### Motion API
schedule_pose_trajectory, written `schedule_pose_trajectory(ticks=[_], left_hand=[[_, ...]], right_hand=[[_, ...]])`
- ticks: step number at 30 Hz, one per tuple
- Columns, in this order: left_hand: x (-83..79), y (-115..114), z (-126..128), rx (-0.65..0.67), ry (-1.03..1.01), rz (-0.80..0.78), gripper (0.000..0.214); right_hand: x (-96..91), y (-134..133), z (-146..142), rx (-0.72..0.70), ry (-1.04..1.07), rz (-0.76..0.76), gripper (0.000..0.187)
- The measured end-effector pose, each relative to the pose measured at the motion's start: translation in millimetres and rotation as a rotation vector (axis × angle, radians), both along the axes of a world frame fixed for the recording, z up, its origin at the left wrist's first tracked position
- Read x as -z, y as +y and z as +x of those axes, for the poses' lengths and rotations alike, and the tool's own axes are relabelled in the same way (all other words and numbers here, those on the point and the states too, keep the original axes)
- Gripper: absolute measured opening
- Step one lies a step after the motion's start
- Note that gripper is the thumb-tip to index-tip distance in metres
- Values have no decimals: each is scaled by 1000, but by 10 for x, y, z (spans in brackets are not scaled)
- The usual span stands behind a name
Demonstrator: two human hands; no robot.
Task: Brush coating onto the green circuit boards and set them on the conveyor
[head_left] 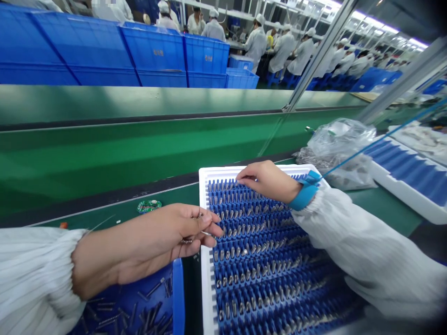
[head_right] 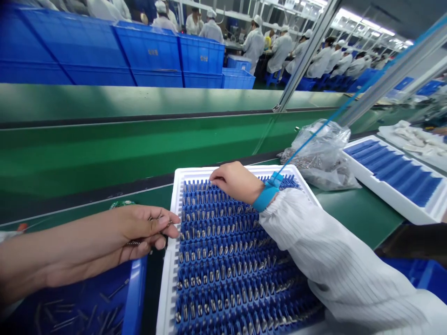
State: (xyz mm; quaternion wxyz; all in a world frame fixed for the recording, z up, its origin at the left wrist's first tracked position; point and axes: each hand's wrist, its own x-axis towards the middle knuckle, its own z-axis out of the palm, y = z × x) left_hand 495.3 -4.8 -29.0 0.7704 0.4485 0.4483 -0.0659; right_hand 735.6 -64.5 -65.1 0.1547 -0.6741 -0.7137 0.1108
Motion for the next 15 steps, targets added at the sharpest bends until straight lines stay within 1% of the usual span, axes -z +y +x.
schedule_pose_trajectory(ticks=[4,7,9,15], left_hand=[[8,-9,28,-65,4,-42,20],[34,2,56,-104,-13,-67,23],[38,13,74,-128,-30,-75,24],[-15,23,110,-159,-11,-52,25]], right_hand=[[50,43,5,-19,-65,-77,3],[78,43,10,-24,-97,-110,8],[94,35,12,-30,-110,-127,7],[131,35,6,-50,-124,-153,4]])
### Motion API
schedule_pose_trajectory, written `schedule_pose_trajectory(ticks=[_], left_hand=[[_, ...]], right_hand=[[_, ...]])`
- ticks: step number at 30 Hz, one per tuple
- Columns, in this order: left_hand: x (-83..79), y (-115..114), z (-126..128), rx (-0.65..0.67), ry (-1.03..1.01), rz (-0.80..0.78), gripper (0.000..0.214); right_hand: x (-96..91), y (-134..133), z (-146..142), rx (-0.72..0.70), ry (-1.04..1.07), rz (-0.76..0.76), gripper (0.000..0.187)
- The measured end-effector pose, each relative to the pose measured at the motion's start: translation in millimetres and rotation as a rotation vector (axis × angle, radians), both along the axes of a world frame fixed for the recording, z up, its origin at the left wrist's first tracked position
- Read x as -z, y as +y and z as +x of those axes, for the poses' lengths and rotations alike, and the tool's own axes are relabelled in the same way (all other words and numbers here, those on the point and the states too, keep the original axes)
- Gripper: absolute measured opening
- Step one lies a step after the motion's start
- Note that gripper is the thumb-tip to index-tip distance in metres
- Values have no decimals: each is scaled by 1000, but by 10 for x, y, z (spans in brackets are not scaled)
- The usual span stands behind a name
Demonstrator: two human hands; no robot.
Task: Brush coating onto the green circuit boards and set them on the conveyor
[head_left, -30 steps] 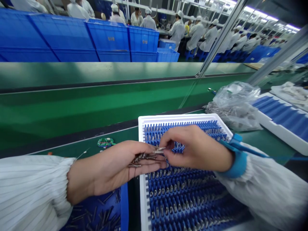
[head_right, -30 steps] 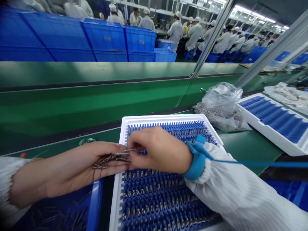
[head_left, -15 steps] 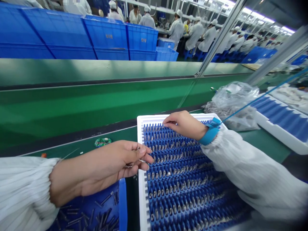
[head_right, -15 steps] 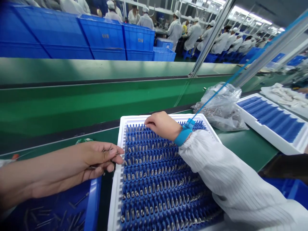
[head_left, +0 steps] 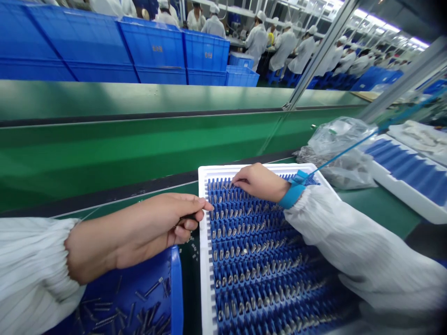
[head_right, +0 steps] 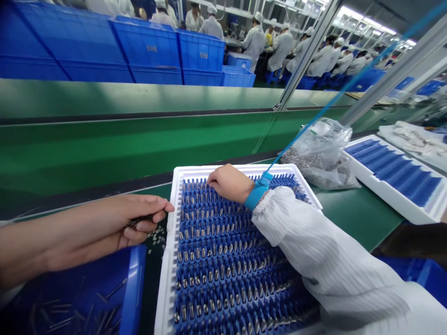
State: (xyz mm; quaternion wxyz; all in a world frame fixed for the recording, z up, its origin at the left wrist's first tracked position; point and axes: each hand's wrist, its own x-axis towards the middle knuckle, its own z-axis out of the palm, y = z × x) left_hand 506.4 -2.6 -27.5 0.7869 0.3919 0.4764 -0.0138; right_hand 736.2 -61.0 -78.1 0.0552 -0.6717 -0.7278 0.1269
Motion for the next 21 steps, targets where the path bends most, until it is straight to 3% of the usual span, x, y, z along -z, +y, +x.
schedule_pose_trajectory(ticks=[5,12,21], left_hand=[[10,-7,9,20,-5,-10,25],[31,1,5,40,-4,-6,26],[-2,-8,1,37,23,-11,25]], right_hand=[[-49,-10,-2,-13,-42,2,1],[-267,64,-162,-144,-167,-1,19],[-258,214,-251,-270,-312,-77,19]])
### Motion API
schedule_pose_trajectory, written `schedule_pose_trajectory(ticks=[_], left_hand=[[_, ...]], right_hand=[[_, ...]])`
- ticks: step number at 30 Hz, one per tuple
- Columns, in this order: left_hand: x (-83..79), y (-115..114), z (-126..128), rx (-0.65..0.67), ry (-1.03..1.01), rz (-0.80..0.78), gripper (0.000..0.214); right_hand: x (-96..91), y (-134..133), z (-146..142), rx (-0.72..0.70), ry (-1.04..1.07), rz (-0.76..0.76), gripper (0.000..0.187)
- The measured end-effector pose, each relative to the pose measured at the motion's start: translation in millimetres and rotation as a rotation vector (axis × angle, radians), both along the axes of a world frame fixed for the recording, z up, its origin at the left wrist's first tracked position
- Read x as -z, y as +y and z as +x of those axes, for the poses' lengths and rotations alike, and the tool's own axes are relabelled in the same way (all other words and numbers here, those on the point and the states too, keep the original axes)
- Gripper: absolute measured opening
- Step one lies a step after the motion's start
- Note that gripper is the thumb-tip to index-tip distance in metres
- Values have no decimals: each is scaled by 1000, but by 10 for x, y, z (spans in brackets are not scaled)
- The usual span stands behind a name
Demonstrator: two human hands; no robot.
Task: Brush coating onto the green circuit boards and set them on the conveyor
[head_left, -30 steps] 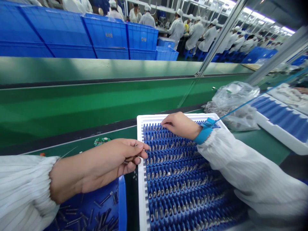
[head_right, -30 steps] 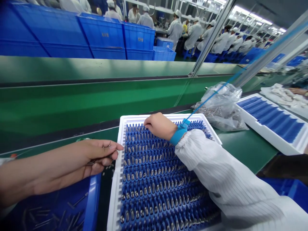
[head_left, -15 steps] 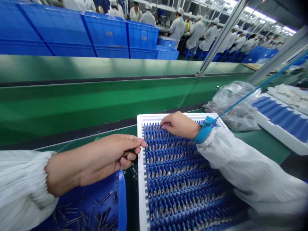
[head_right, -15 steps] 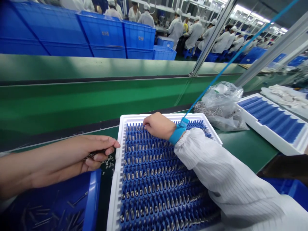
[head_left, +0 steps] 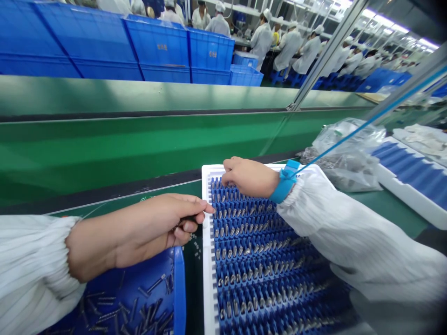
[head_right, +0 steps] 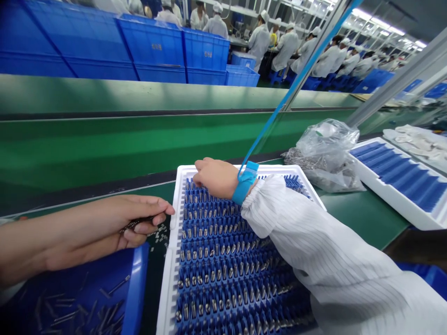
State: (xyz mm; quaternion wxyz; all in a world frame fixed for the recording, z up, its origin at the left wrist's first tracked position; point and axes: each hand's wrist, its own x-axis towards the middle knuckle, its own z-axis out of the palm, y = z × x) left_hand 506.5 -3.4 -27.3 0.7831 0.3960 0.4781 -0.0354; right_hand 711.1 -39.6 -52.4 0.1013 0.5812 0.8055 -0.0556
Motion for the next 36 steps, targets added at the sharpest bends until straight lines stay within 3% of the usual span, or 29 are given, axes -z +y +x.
schedule_pose_trajectory(ticks=[36], left_hand=[[42,1,-29,26,31,-4,24]], right_hand=[[10,5,110,-117,-66,-62,17]])
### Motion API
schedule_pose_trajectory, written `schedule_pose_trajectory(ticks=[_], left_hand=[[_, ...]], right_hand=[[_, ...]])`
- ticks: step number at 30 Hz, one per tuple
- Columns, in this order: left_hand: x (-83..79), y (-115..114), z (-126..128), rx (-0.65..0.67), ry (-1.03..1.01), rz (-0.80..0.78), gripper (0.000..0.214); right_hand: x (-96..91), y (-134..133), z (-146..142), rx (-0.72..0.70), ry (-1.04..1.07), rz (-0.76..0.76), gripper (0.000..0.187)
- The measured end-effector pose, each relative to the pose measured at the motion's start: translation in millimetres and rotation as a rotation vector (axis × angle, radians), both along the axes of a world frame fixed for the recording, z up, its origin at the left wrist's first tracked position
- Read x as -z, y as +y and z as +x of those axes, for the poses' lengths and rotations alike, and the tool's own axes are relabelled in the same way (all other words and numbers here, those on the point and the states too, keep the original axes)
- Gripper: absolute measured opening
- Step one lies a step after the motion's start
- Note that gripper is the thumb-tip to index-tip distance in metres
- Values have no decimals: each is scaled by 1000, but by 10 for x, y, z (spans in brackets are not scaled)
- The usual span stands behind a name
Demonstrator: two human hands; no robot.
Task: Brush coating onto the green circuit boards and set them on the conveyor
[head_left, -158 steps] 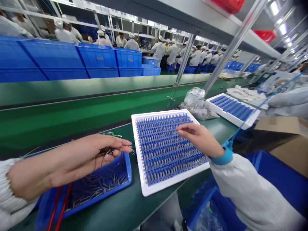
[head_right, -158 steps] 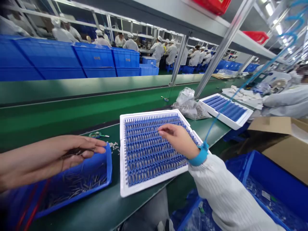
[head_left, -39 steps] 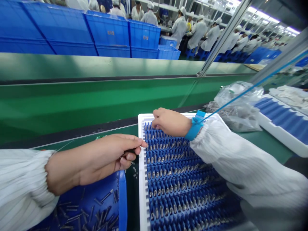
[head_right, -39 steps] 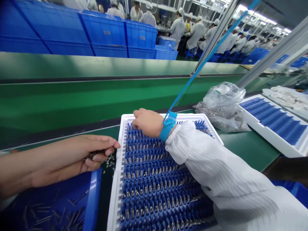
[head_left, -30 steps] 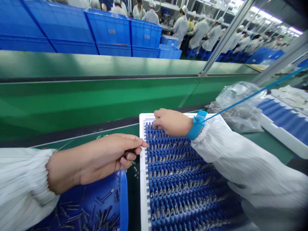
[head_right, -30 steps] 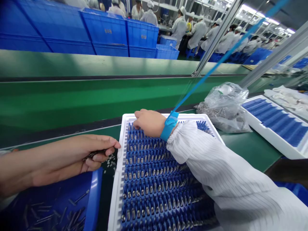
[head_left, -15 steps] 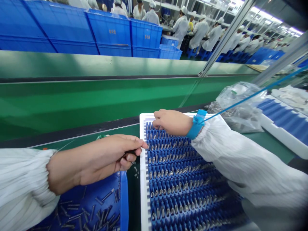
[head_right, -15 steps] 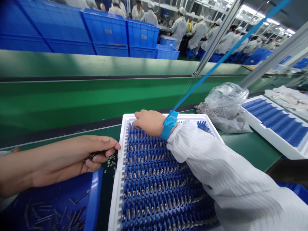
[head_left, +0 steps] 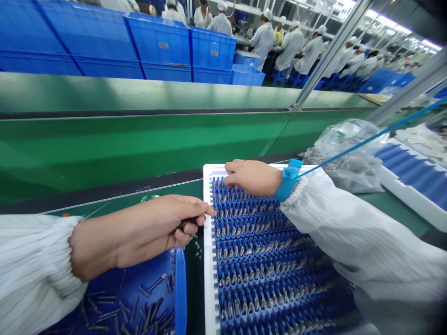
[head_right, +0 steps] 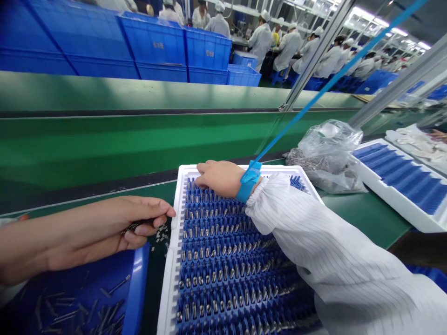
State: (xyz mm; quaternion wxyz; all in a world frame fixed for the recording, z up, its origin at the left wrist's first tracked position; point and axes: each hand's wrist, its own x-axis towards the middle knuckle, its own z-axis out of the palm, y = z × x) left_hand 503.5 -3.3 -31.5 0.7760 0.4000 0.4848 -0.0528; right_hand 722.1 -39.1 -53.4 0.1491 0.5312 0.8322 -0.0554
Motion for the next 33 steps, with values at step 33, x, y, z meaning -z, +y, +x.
schedule_pose_trajectory(ticks=[33], left_hand=[[0,-11,-38,18,2,8,28]], right_hand=[[19,3,12,1,32,-44,22]])
